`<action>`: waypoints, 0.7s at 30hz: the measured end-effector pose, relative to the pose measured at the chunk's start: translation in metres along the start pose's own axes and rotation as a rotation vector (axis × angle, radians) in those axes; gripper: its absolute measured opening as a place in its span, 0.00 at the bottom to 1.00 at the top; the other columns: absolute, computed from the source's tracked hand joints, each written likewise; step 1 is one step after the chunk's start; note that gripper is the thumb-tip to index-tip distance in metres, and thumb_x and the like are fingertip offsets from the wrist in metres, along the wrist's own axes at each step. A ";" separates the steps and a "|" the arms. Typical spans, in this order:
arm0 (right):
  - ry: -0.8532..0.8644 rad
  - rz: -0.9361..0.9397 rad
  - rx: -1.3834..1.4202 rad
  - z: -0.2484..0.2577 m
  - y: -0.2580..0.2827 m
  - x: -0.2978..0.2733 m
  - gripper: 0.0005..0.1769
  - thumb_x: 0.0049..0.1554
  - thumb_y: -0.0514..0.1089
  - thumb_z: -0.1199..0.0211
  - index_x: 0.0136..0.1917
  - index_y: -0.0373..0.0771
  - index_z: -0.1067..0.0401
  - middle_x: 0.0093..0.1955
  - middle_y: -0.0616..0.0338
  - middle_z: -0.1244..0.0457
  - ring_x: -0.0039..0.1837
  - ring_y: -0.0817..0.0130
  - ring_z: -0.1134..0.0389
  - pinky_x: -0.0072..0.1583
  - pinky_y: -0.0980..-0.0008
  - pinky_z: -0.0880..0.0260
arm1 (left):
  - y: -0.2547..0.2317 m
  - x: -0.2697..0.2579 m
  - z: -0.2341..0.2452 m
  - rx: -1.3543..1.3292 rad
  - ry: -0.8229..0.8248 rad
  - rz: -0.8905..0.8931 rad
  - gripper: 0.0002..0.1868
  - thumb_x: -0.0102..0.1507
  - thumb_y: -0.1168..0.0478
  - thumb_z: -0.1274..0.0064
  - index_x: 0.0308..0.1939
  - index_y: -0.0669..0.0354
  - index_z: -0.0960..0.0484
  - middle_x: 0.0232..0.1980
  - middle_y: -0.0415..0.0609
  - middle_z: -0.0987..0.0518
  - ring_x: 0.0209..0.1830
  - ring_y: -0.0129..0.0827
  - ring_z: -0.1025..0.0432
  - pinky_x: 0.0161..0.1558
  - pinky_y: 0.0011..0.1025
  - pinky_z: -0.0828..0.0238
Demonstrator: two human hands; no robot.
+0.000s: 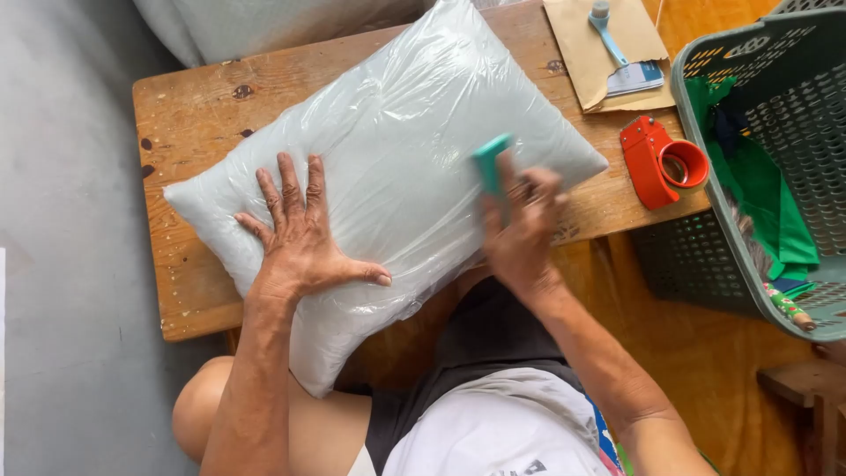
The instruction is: The person scrubs a plastic-wrapped pillow with a green sponge, then brushes it with a feather duster. The person rotates the pillow to clean different sides and finishes by placing the duster in a basket.
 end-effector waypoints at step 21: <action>0.011 0.118 0.394 -0.020 0.051 -0.074 0.34 0.65 0.44 0.41 0.78 0.32 0.48 0.59 0.48 0.44 0.61 0.53 0.42 0.62 0.56 0.41 | 0.007 0.004 0.001 -0.010 0.004 -0.013 0.95 0.28 0.24 0.27 0.80 0.43 0.81 0.82 0.52 0.87 0.80 0.60 0.91 0.65 0.82 0.84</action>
Point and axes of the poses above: each hand's wrist, its own x-axis towards the middle knuckle, its own z-axis out of the back of the hand, y = z × x, the point moved 9 cm from there along x, towards the middle knuckle
